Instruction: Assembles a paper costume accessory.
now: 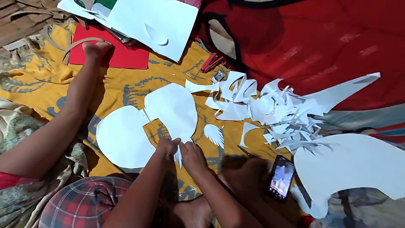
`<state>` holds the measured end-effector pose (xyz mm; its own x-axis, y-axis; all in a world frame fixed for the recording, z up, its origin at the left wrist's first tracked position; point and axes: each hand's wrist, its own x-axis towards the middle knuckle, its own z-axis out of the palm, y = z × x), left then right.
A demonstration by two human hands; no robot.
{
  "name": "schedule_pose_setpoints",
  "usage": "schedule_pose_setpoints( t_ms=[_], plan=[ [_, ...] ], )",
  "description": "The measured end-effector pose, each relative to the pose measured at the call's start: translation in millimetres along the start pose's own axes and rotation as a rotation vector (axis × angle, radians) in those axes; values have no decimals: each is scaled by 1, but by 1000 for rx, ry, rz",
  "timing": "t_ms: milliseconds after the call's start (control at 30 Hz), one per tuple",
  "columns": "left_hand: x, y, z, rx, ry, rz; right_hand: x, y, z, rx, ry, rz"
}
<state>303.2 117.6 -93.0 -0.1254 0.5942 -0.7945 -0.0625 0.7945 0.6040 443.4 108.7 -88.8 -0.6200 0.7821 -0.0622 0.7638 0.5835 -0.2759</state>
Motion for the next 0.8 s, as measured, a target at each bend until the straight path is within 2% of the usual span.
schedule_pose_setpoints(
  t_ms=[67,133,267,333,367,467,567,667,800],
  plan=[
    [-2,3,2,42,27,-15,1,2,-11,63,-116,50],
    [-2,3,4,22,50,-13,4,10,-33,212,-210,174],
    [-3,2,6,-57,59,-23,13,60,-72,312,-27,501],
    [-3,4,6,-38,53,-32,16,87,-74,304,76,629],
    [-2,4,6,-22,55,-32,18,96,-73,291,68,666],
    [-3,5,5,-31,59,-30,25,111,-67,305,-78,738],
    [-5,5,5,-40,58,-40,29,116,-62,326,-135,754],
    [-5,7,5,-6,52,-44,29,117,-65,447,-91,807],
    [-5,6,4,-27,52,-46,23,115,-72,767,110,825]
  ],
)
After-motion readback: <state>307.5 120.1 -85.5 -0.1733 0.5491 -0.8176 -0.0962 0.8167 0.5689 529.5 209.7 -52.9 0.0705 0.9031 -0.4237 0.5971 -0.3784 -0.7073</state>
